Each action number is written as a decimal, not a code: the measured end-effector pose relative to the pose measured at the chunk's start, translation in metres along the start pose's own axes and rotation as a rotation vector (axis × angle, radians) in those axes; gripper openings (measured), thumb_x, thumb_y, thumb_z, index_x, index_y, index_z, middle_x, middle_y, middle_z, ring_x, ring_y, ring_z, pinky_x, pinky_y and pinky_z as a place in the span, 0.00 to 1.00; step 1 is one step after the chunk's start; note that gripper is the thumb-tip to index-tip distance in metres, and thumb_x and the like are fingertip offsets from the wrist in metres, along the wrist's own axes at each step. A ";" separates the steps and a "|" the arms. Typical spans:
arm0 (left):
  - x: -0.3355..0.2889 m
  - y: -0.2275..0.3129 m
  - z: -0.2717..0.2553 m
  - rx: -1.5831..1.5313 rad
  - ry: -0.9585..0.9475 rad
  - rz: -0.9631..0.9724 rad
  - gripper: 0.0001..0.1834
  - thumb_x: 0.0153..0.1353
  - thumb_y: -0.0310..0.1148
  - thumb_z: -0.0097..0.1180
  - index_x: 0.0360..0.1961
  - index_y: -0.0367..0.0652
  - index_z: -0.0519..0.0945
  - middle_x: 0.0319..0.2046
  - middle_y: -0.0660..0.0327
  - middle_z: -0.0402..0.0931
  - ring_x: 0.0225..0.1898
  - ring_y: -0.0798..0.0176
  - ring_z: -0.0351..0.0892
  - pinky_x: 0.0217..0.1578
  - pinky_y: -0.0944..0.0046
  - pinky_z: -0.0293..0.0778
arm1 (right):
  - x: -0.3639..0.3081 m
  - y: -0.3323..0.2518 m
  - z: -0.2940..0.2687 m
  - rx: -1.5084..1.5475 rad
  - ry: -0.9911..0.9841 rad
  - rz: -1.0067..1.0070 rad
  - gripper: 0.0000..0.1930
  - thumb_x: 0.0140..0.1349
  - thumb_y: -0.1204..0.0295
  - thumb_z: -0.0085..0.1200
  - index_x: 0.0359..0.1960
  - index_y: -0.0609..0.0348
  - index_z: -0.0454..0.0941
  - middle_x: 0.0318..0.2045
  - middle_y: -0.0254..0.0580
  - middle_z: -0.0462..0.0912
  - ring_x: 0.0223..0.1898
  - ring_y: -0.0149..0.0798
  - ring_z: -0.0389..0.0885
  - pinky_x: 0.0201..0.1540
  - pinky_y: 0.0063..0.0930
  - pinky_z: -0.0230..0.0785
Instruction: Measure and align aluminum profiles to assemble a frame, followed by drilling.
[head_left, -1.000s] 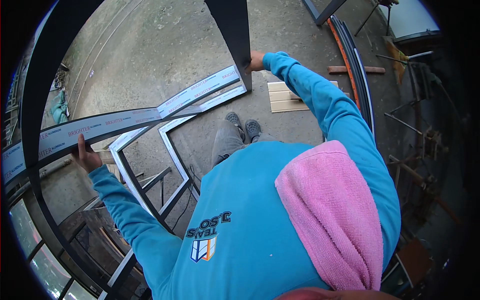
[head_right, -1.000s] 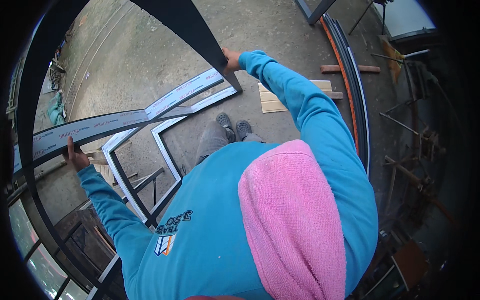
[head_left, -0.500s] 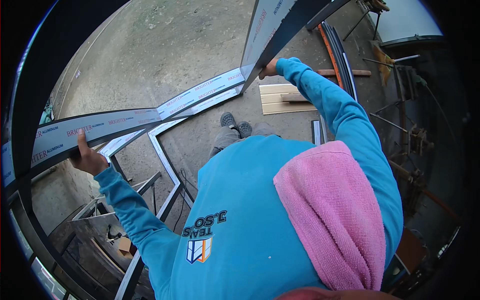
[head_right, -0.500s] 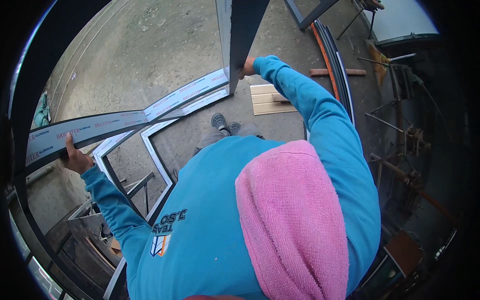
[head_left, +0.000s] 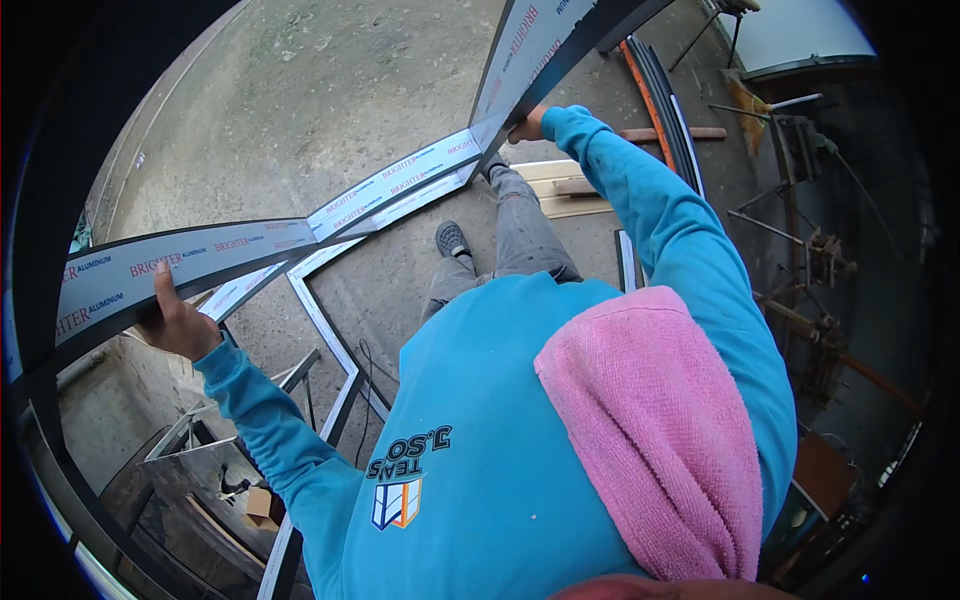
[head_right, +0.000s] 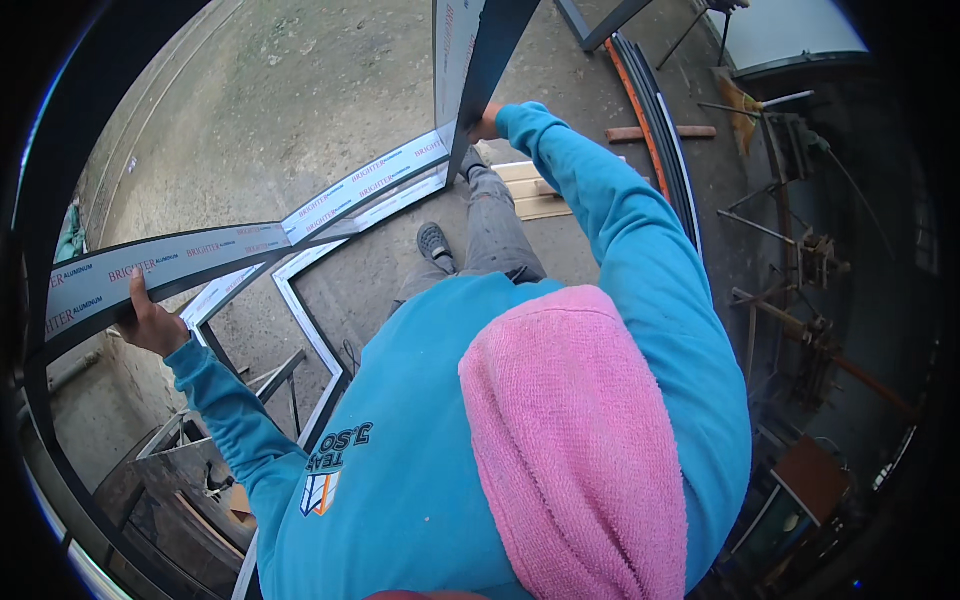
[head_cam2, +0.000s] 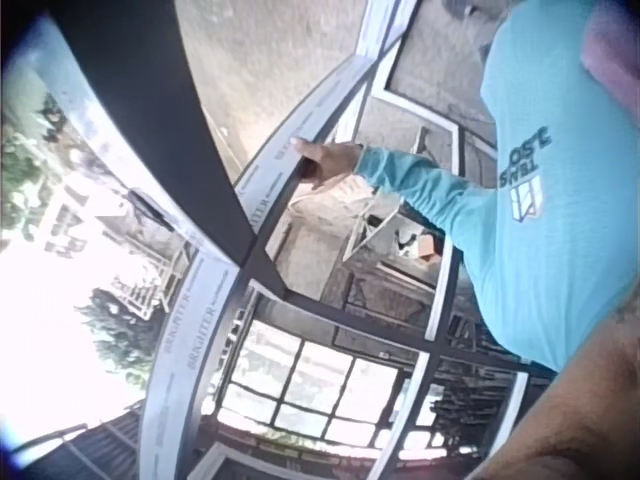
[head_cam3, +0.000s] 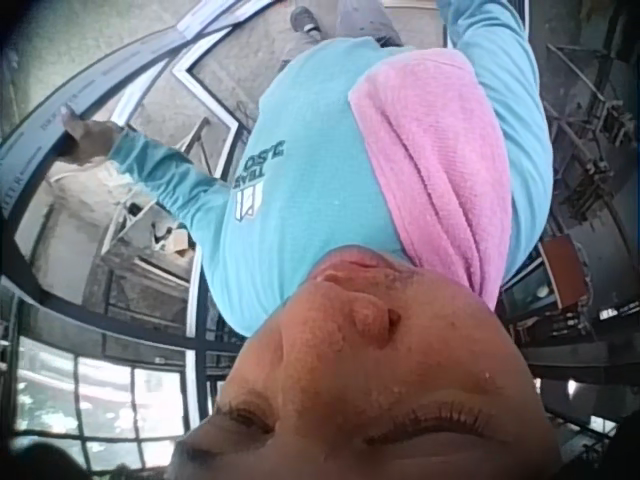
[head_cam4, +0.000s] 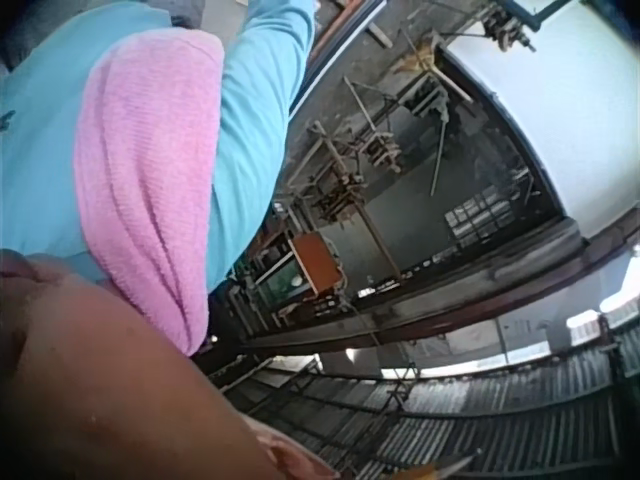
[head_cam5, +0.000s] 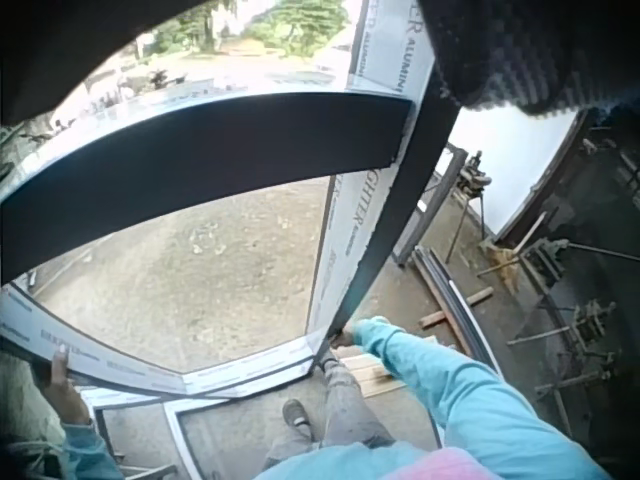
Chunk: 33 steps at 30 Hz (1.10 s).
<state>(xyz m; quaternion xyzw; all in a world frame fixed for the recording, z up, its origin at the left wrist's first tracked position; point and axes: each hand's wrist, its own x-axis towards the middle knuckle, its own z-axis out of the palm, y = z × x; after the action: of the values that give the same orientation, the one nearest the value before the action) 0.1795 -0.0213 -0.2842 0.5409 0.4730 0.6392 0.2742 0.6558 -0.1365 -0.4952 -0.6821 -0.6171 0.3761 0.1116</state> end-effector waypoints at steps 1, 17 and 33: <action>0.000 -0.001 -0.004 -0.010 0.014 0.014 0.17 0.47 0.27 0.61 0.38 0.31 0.74 0.34 0.52 0.77 0.33 0.60 0.77 0.40 0.61 0.75 | -0.002 -0.007 -0.005 -0.007 -0.067 0.088 0.17 0.39 0.79 0.59 0.36 0.58 0.80 0.31 0.44 0.82 0.32 0.38 0.79 0.35 0.32 0.71; 0.010 -0.009 -0.009 -0.032 0.154 0.005 0.21 0.44 0.24 0.59 0.42 0.30 0.72 0.38 0.53 0.75 0.36 0.58 0.75 0.41 0.62 0.73 | -0.070 -0.218 -0.257 1.351 0.397 -0.888 0.28 0.61 0.50 0.45 0.55 0.57 0.67 0.51 0.38 0.73 0.54 0.36 0.69 0.55 0.30 0.63; 0.001 -0.009 -0.016 0.059 0.196 0.074 0.22 0.36 0.22 0.59 0.39 0.33 0.75 0.34 0.54 0.78 0.36 0.56 0.78 0.42 0.61 0.73 | -0.242 -0.429 -0.584 0.790 1.336 -1.531 0.32 0.59 0.46 0.44 0.59 0.54 0.63 0.59 0.47 0.63 0.62 0.42 0.57 0.63 0.40 0.44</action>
<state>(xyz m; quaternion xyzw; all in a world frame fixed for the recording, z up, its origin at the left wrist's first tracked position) 0.1628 -0.0215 -0.2915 0.5008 0.4958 0.6844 0.1868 0.7212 -0.0867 0.2645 -0.0995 -0.5286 -0.0678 0.8403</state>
